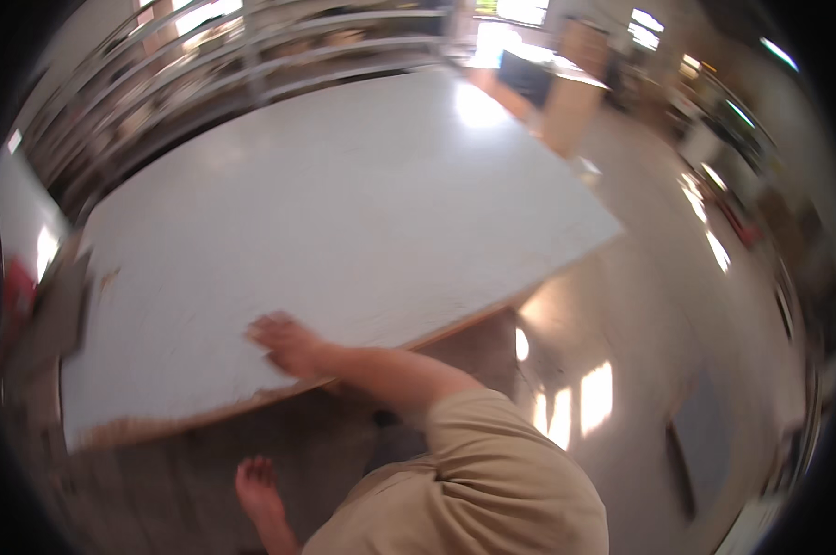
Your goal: The person repeatedly picks up large flat boards from a workbench and places them onto a growing stack on the floor. The person handles each board one at a time, moving from the bench to the stack and back.
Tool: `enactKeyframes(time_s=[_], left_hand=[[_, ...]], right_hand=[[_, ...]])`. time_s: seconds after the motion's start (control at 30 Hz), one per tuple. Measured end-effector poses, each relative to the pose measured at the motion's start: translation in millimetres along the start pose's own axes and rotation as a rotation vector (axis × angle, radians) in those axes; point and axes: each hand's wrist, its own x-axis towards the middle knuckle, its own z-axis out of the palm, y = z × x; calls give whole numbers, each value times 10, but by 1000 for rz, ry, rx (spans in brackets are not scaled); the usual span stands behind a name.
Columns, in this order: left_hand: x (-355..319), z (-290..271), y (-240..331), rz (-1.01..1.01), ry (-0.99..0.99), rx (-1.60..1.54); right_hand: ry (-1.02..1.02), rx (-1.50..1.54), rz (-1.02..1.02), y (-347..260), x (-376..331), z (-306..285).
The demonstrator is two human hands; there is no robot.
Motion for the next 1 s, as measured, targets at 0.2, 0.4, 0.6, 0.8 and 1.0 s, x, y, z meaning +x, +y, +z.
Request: enactKeyframes(time_s=[0.2, 0.4, 0.6, 0.8, 1.0], left_hand=[[454, -196, 805, 569, 7, 170], [1248, -299, 1772, 879, 411, 528], [2123, -216, 2096, 804, 673, 1155], [2503, -32, 2001, 691, 902, 1517], [2494, 97, 1990, 615, 964, 1606]], right_hand=[[-132, -67, -21, -13, 29, -81], [-213, -60, -21, -158, 170, -168], [-164, -79, -88, -30, 133, -140], [-227, -42, -76, -64, 178, -125], [-259, 49, -75, -32, 232, -197]])
